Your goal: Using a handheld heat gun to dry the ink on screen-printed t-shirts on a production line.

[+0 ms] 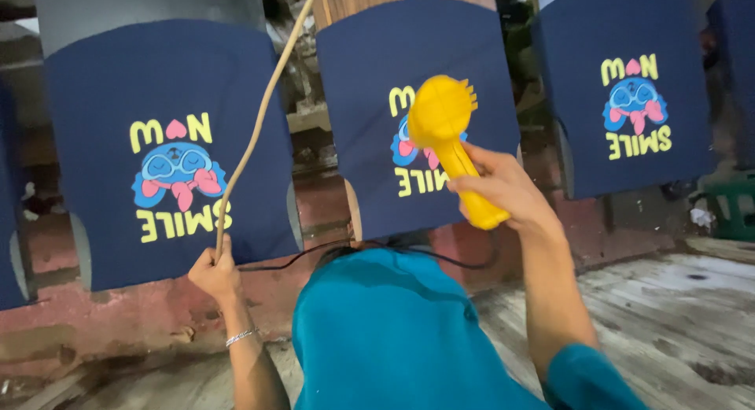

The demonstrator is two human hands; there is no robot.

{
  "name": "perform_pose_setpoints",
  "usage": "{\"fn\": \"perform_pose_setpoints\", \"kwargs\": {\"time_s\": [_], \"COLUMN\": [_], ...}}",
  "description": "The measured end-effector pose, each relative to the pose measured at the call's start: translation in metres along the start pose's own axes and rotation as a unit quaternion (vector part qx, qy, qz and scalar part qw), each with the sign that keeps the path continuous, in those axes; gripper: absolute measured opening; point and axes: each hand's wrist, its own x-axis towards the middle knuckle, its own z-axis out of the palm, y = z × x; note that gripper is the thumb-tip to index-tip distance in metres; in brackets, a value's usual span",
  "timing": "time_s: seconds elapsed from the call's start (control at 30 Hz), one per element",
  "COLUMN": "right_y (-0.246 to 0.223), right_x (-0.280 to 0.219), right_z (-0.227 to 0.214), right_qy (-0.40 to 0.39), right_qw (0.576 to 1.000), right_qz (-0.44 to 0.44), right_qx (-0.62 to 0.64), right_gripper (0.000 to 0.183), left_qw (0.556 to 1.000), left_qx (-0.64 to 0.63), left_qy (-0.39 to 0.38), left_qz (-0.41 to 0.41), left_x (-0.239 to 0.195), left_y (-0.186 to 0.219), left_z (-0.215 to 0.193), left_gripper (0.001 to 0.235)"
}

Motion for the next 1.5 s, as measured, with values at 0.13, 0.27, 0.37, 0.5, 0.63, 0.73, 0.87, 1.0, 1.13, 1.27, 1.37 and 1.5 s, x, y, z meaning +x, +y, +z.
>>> {"fn": "perform_pose_setpoints", "kwargs": {"time_s": [0.13,0.27,0.37,0.5,0.63,0.73,0.87,1.0,1.13,1.27,1.37,1.5], "right_y": [0.012,0.013,0.005,0.013,0.010,0.006,0.006,-0.009,-0.003,-0.004,-0.012,-0.003], "right_x": [0.000,0.008,0.001,-0.001,0.018,0.015,0.015,0.030,0.028,0.025,0.032,0.029], "right_z": [-0.012,-0.009,-0.023,-0.025,-0.019,-0.029,-0.028,-0.011,-0.025,-0.027,-0.019,-0.030], "right_qy": [-0.029,-0.023,-0.005,-0.016,-0.017,0.019,-0.003,-0.035,0.016,-0.019,-0.034,-0.004], "right_qw": [0.999,1.000,1.000,0.999,0.998,0.999,0.999,0.999,0.999,1.000,0.999,1.000], "right_qz": [0.039,0.006,0.009,0.022,-0.010,-0.018,0.021,-0.004,-0.028,0.015,0.006,-0.007], "right_qx": [-0.003,0.020,0.004,0.033,0.053,0.041,0.039,0.040,0.018,0.003,0.009,-0.011], "right_gripper": [0.082,0.085,0.085,0.084,0.080,0.083,0.083,0.081,0.087,0.088,0.088,0.088], "left_qw": [1.000,1.000,0.999,0.999,0.998,0.997,0.997,0.997,0.997,0.997,0.998,0.997], "left_qx": [-0.012,-0.019,-0.030,-0.031,-0.038,-0.039,-0.035,-0.038,-0.036,-0.021,-0.010,-0.015], "left_qy": [-0.013,-0.015,0.007,0.033,0.048,0.058,0.066,0.058,0.056,0.077,0.065,0.068], "left_qz": [-0.003,-0.009,-0.016,-0.014,0.001,-0.016,-0.018,-0.031,-0.037,-0.019,-0.023,-0.020], "left_x": [0.004,0.001,0.004,0.005,0.006,0.001,0.001,0.003,0.003,0.002,0.001,0.005], "left_y": [0.005,0.011,0.004,-0.008,-0.017,-0.011,-0.003,-0.005,-0.009,-0.009,-0.004,-0.014], "left_z": [0.003,0.005,0.008,0.011,0.014,0.015,0.016,0.017,0.016,0.019,0.021,0.020], "left_gripper": [0.058,0.058,0.059,0.058,0.057,0.056,0.056,0.057,0.057,0.058,0.058,0.056]}}
